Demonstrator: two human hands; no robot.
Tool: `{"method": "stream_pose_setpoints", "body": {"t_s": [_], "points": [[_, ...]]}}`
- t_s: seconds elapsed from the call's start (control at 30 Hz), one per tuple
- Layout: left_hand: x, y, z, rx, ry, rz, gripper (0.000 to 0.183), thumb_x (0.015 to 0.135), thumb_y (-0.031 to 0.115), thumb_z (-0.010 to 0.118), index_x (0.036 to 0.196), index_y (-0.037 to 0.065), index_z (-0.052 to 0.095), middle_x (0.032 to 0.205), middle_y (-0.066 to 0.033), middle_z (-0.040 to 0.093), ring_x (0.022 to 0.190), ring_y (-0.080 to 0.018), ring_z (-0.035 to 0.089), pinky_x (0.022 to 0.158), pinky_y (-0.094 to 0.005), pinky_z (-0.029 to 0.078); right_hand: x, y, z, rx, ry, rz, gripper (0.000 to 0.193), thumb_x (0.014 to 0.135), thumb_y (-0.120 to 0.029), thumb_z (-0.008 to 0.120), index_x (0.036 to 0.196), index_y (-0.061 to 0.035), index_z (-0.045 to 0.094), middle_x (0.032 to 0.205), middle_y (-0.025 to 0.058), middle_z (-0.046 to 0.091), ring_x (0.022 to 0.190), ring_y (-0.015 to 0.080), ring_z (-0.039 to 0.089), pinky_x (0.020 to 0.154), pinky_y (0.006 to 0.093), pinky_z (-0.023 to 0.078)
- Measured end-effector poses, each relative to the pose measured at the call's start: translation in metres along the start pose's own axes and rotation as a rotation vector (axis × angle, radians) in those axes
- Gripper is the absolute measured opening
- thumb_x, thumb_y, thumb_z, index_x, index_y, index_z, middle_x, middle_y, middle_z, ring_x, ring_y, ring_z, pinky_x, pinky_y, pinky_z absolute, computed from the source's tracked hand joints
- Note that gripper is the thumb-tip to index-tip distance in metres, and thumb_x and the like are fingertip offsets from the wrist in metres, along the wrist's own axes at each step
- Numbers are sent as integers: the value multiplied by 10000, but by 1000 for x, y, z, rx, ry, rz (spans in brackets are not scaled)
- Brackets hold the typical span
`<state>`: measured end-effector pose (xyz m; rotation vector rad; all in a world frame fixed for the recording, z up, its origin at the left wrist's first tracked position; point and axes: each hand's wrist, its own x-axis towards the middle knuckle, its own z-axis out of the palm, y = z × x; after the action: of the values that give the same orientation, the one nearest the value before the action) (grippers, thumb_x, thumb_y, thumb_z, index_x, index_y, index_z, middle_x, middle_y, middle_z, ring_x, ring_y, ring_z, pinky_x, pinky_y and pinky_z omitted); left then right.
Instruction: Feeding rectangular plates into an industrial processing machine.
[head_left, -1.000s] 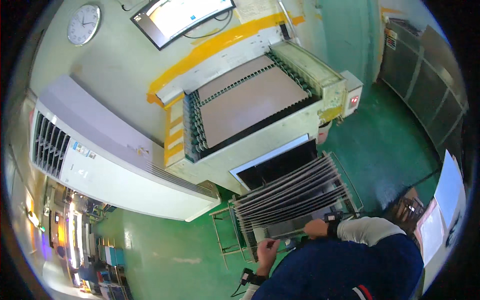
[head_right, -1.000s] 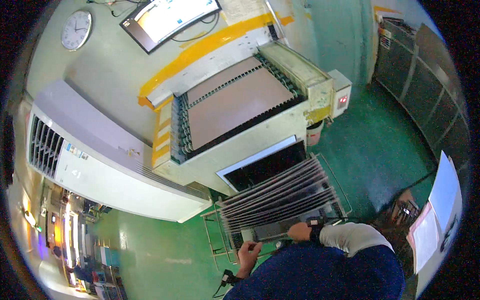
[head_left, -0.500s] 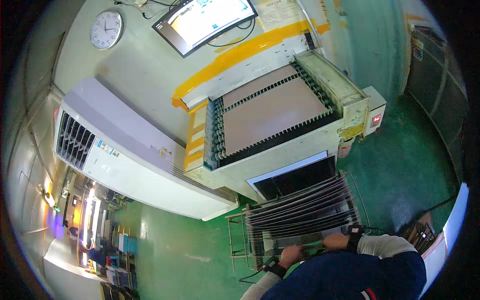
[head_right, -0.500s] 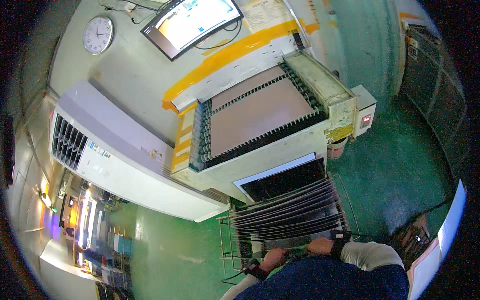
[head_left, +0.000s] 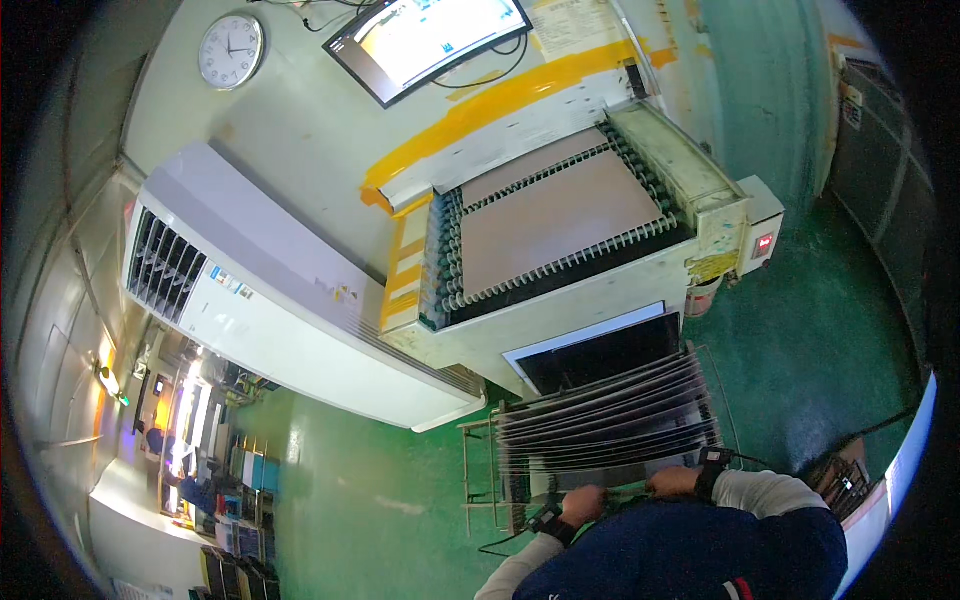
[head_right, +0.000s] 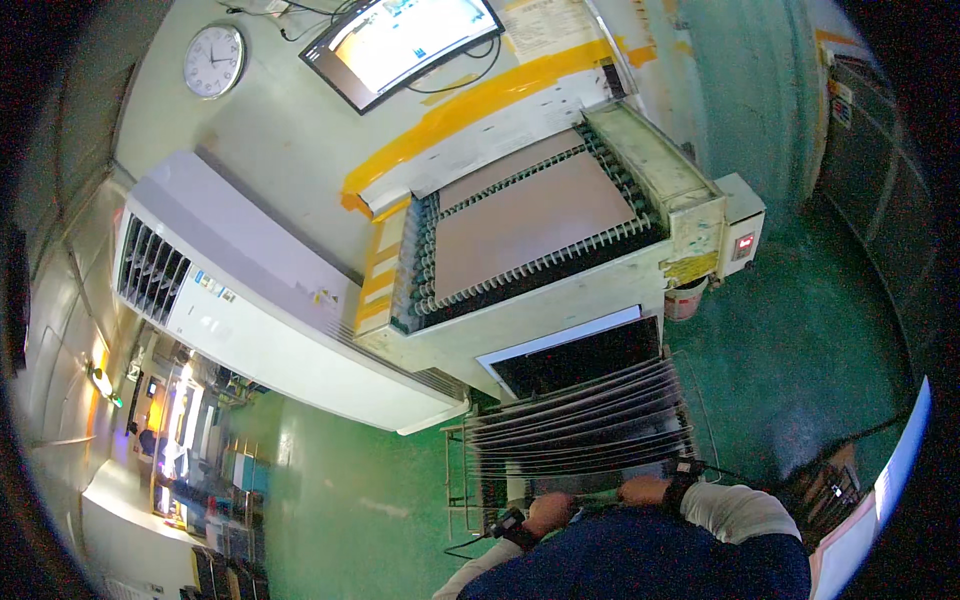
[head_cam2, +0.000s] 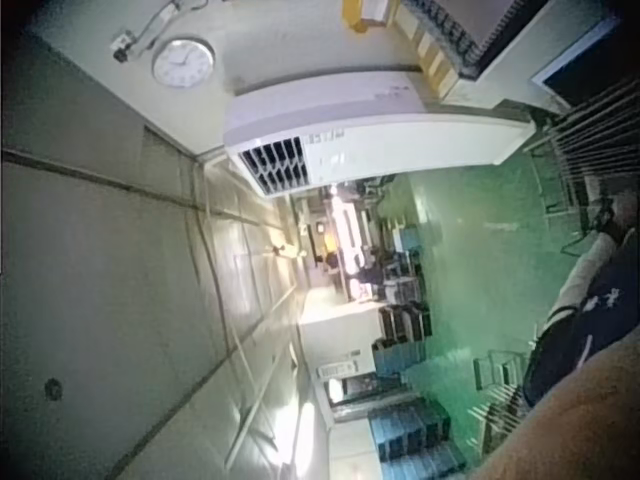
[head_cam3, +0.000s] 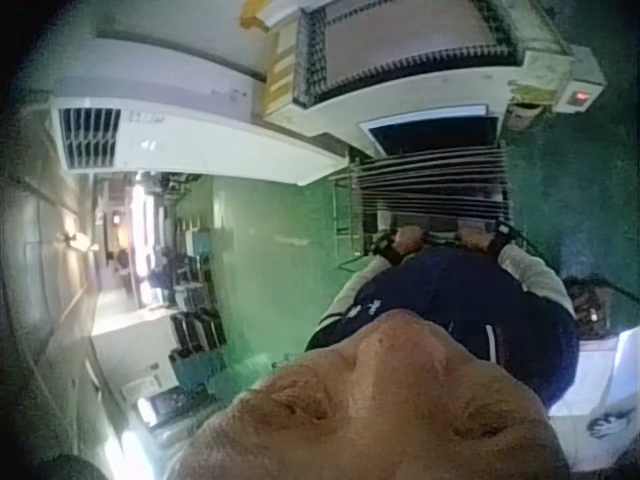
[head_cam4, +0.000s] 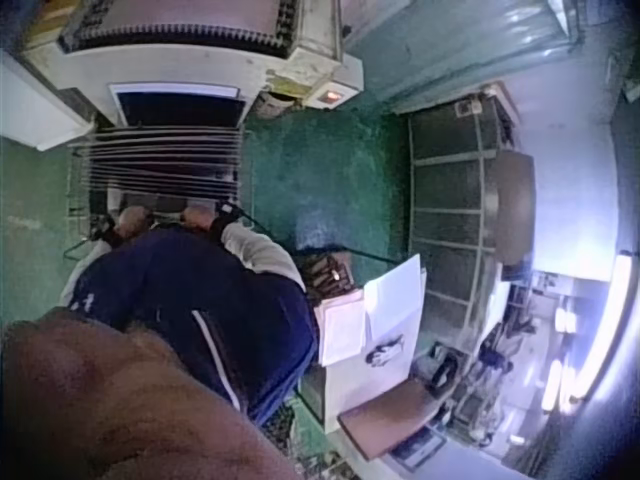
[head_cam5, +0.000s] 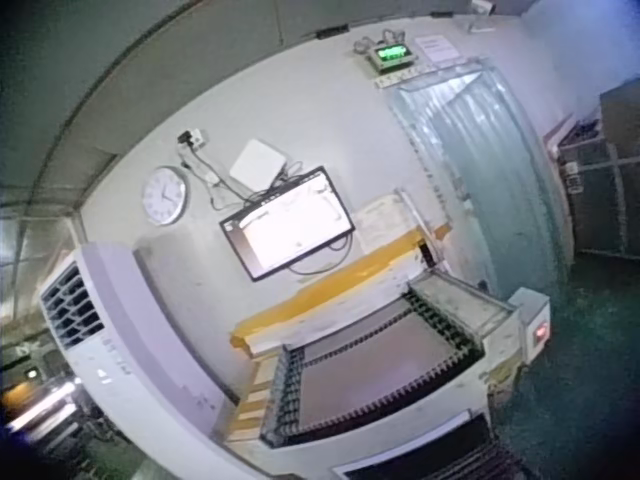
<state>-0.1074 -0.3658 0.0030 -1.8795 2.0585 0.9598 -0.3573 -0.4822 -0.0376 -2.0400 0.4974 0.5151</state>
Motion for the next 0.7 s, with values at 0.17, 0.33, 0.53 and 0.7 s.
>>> {"method": "stream_pose_setpoints", "body": {"t_s": [0.17, 0.33, 0.53, 0.7], "points": [[2, 3, -6, -35, 13, -26, 241, 844, 239, 598, 964, 66, 715, 907, -198, 696, 852, -400, 675, 722, -520, 546, 7, 10, 5, 8, -13, 6, 337, 857, -217, 557, 1106, -23, 678, 1029, 209, 683, 898, 375, 655, 774, 530, 491], [5, -5, 1, -24, 5, 9, 262, 821, 262, 620, 962, 66, 719, 932, -201, 696, 888, -400, 670, 747, -516, 544, 10, 10, 2, -39, -33, -15, 321, 858, -226, 550, 1074, -30, 683, 1019, 203, 684, 916, 366, 659, 777, 524, 491], [6, -9, 11, -11, 39, 22, 261, 812, 184, 575, 1021, 106, 712, 941, -169, 703, 898, -380, 680, 750, -510, 546, 5, 3, 5, 43, 27, 53, 301, 850, -227, 552, 1034, -36, 693, 979, 200, 688, 897, 361, 667, 784, 502, 491], [7, -11, 19, -45, 23, 18, 294, 865, 290, 571, 1027, 75, 689, 959, -217, 692, 911, -404, 669, 758, -529, 533, 21, 26, 23, 24, 14, 38, 300, 843, -247, 567, 1036, -71, 716, 972, 178, 703, 893, 351, 675, 764, 516, 489]]}}
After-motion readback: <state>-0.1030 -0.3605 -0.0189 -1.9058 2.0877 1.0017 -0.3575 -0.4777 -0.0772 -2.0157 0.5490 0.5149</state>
